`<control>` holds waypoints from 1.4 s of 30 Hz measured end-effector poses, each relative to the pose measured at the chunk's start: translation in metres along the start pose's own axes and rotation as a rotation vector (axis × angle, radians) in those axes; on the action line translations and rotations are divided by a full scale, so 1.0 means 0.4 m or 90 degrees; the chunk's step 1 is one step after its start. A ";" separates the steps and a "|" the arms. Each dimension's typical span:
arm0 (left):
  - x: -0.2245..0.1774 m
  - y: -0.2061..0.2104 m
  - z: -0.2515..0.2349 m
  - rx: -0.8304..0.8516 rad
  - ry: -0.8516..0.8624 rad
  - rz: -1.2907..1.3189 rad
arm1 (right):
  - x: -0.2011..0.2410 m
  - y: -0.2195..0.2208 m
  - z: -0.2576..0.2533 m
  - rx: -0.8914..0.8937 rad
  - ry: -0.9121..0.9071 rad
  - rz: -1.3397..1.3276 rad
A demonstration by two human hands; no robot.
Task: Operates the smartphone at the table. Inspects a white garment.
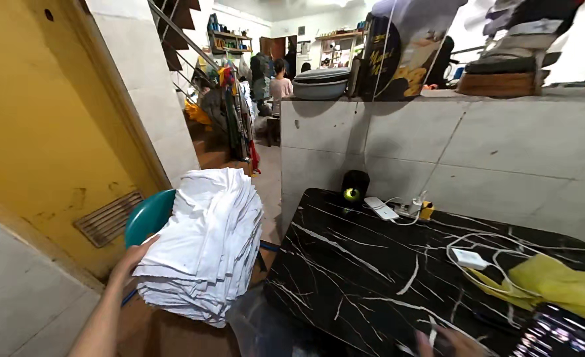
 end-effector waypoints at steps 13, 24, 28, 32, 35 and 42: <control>-0.178 0.015 0.059 -0.037 0.098 -0.272 | 0.017 0.254 0.015 0.337 0.053 0.061; -0.307 -0.125 0.111 -0.015 0.266 -0.224 | 0.001 0.248 0.012 0.323 0.098 0.049; -0.199 -0.038 0.014 -0.014 0.214 -0.318 | 0.013 0.252 0.017 0.312 0.098 0.065; -0.325 0.111 0.143 0.010 0.327 -0.169 | 0.012 0.260 0.011 0.303 0.090 0.058; -0.431 0.251 0.274 0.034 0.324 -0.235 | 0.019 0.254 0.015 0.209 0.017 0.051; -0.442 0.381 0.277 -0.081 0.302 -0.290 | 0.355 0.142 0.137 0.585 -0.026 -0.216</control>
Point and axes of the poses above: each hand's wrist, its own z-axis away from the middle knuckle, its own y-axis out of the palm, x = y × z, the point moved 4 cm from there along -z, towards the middle knuckle, and after that the axes turned 4 degrees about -y, right-handed, at the moved point
